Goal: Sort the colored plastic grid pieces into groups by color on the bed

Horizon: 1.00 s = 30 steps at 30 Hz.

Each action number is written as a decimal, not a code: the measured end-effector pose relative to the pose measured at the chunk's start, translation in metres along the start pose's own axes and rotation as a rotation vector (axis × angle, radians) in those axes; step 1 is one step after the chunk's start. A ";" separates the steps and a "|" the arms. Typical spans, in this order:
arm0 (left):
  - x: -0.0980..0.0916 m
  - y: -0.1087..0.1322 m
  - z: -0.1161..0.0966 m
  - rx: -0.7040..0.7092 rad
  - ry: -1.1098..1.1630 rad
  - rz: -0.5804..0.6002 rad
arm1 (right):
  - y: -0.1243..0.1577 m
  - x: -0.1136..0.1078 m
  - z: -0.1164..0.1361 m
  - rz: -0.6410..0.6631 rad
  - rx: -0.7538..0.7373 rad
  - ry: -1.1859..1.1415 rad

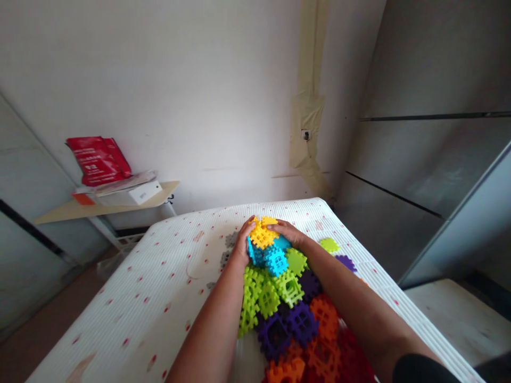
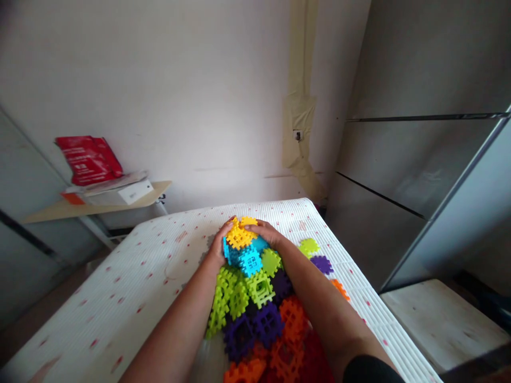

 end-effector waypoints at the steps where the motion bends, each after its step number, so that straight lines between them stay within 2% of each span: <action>1: 0.000 0.003 -0.006 0.006 0.018 -0.005 | 0.002 0.007 0.002 0.050 0.024 -0.071; 4: 0.001 0.010 -0.032 0.048 0.037 -0.025 | 0.008 0.025 0.016 0.144 0.049 -0.206; 9: 0.006 0.029 -0.073 0.074 0.020 0.007 | 0.024 0.047 0.046 0.215 0.014 -0.162; 12: 0.008 0.047 -0.091 0.107 0.007 0.019 | 0.039 0.057 0.059 0.253 -0.020 -0.141; 22: 0.012 0.125 -0.104 0.074 0.050 0.051 | 0.095 0.070 0.078 0.128 -0.117 0.051; 25: 0.010 0.144 -0.103 0.027 0.037 0.081 | 0.108 0.070 0.074 0.145 -0.085 0.053; 28: 0.003 0.161 -0.098 -0.020 -0.044 0.111 | 0.118 0.060 0.066 0.154 -0.050 0.059; 30: -0.003 0.170 -0.099 -0.009 -0.119 0.139 | 0.125 0.044 0.059 0.120 -0.029 0.089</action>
Point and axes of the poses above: each hand's wrist, its own y-axis away from the middle knuckle, its own x-axis out of the palm, z = x × y, the point moved 10 cm from there along -y, towards the middle knuckle, and after that the axes turned 11 degrees about x, right-handed, at the moved point
